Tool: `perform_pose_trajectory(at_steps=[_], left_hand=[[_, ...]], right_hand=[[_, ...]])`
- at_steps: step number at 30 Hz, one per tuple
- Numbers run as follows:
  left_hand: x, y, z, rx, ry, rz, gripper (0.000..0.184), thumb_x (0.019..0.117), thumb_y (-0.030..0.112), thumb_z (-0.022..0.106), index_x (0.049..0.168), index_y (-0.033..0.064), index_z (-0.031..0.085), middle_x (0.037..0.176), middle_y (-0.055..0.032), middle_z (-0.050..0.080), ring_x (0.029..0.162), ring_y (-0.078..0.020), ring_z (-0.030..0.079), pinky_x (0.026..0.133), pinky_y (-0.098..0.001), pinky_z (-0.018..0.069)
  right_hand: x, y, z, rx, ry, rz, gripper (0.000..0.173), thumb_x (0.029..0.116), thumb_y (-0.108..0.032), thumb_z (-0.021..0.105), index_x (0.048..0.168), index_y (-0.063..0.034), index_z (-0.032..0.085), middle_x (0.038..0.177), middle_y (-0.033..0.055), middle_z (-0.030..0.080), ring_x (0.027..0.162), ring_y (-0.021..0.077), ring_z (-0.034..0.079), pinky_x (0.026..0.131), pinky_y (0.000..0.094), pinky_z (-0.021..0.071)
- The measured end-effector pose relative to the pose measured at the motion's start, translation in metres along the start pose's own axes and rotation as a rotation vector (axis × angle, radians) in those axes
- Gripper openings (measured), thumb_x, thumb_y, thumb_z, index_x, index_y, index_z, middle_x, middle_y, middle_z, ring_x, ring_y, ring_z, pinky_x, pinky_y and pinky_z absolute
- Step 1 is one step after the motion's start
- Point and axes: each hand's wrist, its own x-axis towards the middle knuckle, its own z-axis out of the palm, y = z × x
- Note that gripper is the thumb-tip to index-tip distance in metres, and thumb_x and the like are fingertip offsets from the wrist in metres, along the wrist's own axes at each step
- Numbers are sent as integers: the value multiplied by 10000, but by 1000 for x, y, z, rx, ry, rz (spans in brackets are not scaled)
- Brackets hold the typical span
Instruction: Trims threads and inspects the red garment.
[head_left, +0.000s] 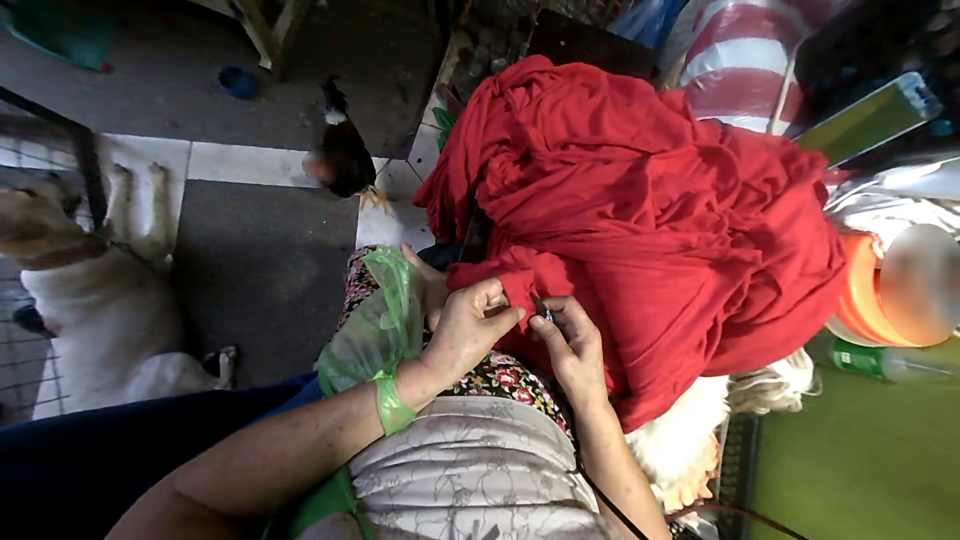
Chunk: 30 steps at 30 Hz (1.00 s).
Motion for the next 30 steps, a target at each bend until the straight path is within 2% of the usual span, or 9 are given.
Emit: perform_pose_trajectory(at_steps=[8, 15, 17, 19, 21, 23, 26, 27, 30], left_hand=[[0, 3, -2, -217, 13, -98, 76, 921, -39, 657, 953, 30, 650, 803, -12, 702, 758, -91, 693, 775, -270, 597], [-1, 5, -1, -268, 22, -112, 93, 918, -55, 649, 955, 26, 623, 816, -8, 696, 755, -94, 696, 779, -281, 606], [-1, 4, -1, -273, 21, -116, 92, 915, -58, 648, 952, 24, 625, 813, -11, 696, 758, -97, 698, 779, -282, 606], [0, 3, -1, -238, 10, -106, 79, 917, -40, 660, 935, 31, 631, 793, -3, 694, 753, -88, 692, 773, -275, 599], [0, 7, -3, -137, -32, -53, 42, 930, 6, 678, 952, 36, 659, 805, 8, 696, 758, -54, 664, 747, -245, 566], [-2, 20, -10, 7, -66, 66, 192, 970, 62, 657, 1152, 10, 685, 962, -9, 737, 844, -32, 690, 772, -228, 584], [-3, 39, -28, 125, 15, 254, 265, 1022, 131, 594, 1258, 52, 685, 1146, 6, 741, 922, -26, 695, 787, -212, 585], [-3, 41, -37, 120, 51, 283, 261, 1028, 131, 580, 1255, 50, 682, 1185, -2, 732, 996, -50, 698, 861, -238, 586], [-4, 33, -61, 29, 144, 254, 257, 1044, 133, 559, 1274, 64, 650, 1237, -17, 710, 1067, -105, 698, 925, -284, 584]], right_hand=[[0, 11, -10, 338, 101, 11, 136, 994, -64, 529, 1122, -53, 574, 838, -50, 664, 601, -41, 501, 542, 130, 412], [-1, 9, -6, 372, 206, 61, 129, 927, -1, 546, 1023, -71, 596, 796, -57, 628, 633, -9, 555, 576, 150, 467], [-1, 7, -4, 296, 195, 29, 120, 924, -1, 567, 1019, -69, 593, 813, -66, 638, 664, -19, 574, 609, 152, 488], [0, 3, -2, 83, 150, -43, 219, 887, -62, 693, 1079, -27, 596, 902, -33, 642, 763, -8, 600, 701, 174, 528], [7, -4, 1, -214, 81, -120, 542, 822, -211, 818, 1250, 24, 582, 1070, 95, 675, 904, 115, 653, 792, 304, 564], [22, -12, 2, -419, 46, -221, 614, 826, -165, 786, 1349, 59, 554, 1093, 199, 689, 860, 266, 699, 703, 453, 584], [45, -36, -14, -545, 87, -383, 312, 922, -21, 641, 1216, 85, 634, 965, 187, 721, 756, 230, 704, 653, 386, 591], [52, -47, -25, -568, 123, -435, 223, 965, -31, 610, 1147, 86, 663, 937, 178, 718, 745, 189, 688, 659, 328, 581], [62, -67, -77, -625, 300, -433, 234, 1041, -83, 537, 1141, 99, 647, 1000, 166, 687, 819, 103, 650, 734, 242, 552]])
